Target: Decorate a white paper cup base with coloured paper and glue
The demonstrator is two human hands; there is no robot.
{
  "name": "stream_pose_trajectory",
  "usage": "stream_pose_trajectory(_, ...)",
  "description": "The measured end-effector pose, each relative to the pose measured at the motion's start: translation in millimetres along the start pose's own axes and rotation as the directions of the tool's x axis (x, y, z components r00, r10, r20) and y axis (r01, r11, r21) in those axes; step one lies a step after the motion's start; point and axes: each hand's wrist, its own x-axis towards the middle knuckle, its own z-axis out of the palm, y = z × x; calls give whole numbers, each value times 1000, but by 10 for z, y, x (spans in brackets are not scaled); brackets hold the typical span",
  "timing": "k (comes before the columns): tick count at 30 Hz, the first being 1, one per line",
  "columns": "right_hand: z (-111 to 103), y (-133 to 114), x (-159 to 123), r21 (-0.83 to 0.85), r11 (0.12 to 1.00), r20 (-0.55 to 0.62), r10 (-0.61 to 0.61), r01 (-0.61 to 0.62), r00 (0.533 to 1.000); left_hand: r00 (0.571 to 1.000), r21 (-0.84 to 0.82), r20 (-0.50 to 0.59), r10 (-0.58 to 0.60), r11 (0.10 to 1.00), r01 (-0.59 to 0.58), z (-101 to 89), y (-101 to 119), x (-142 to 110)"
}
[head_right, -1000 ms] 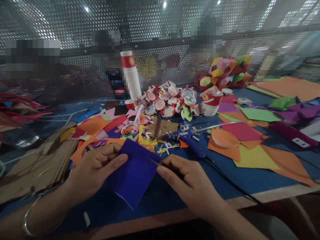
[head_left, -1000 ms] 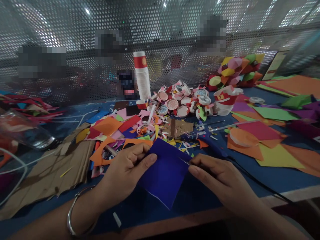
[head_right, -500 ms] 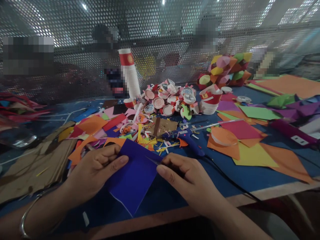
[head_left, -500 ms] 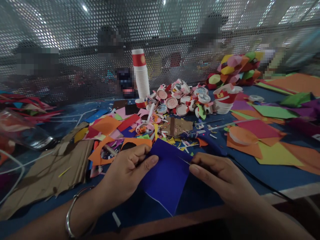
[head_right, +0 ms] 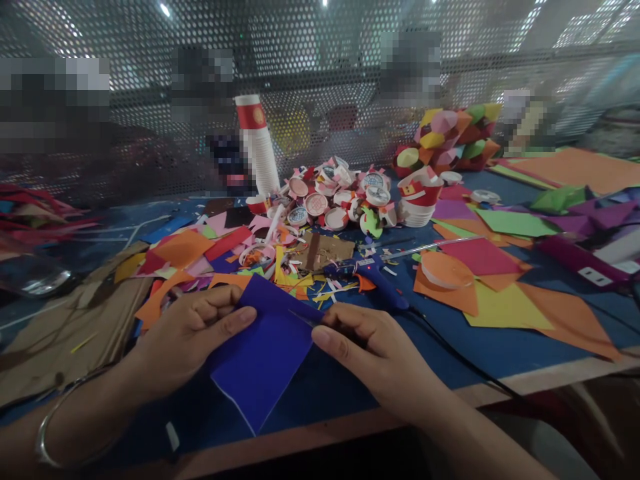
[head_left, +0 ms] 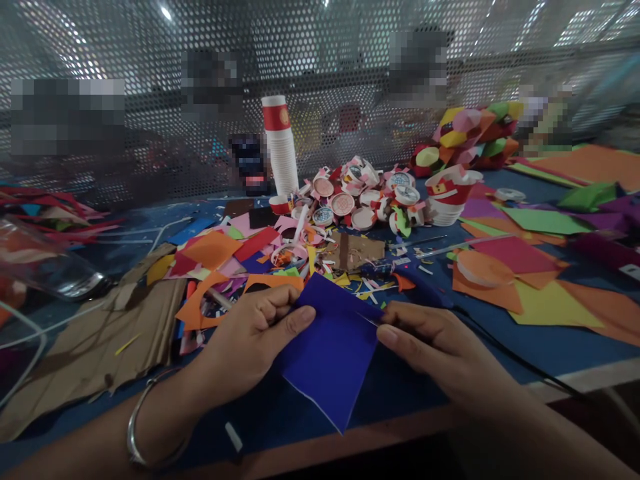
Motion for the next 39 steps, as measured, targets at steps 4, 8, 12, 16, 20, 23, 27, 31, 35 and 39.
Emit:
stream_pose_trajectory(4,17,15,1,79,994,55,75,-80,996,968,-303,136,-212,921,244,-13,-16,29)
stream_pose_trajectory(8,18,22,6,143,982,103,109,-123,989,943,-468,195,-269,820,330,6,16,34)
stream_pose_trajectory(12,13,30,6,181,973,130,119,-142,984,920,-530,224,-323,752,393,11,26,33)
stream_pose_trajectory(16,8,52,-7,231,960,149,126,-159,981,892,-544,260,-370,707,452,-6,5,41)
stream_pose_trajectory(20,3,71,-15,262,950,192,119,-167,974,881,-568,275,-386,674,473,-10,7,57)
stream_pose_trajectory(23,3,59,-9,268,951,183,104,-151,978,887,-569,281,-367,680,462,3,9,44)
stream_pose_trajectory(27,2,22,-5,261,953,172,114,-157,978,951,-448,180,-253,839,308,30,2,-20)
stream_pose_trajectory(31,1,13,-5,229,961,180,115,-156,977,980,-348,133,-147,919,185,76,22,-71)
stream_pose_trajectory(35,-4,15,-5,168,981,142,79,-102,987,983,-342,133,-129,925,168,124,41,-92)
stream_pose_trajectory(39,-17,10,-13,116,992,123,42,-56,992,985,-310,115,-131,937,160,148,31,-98)
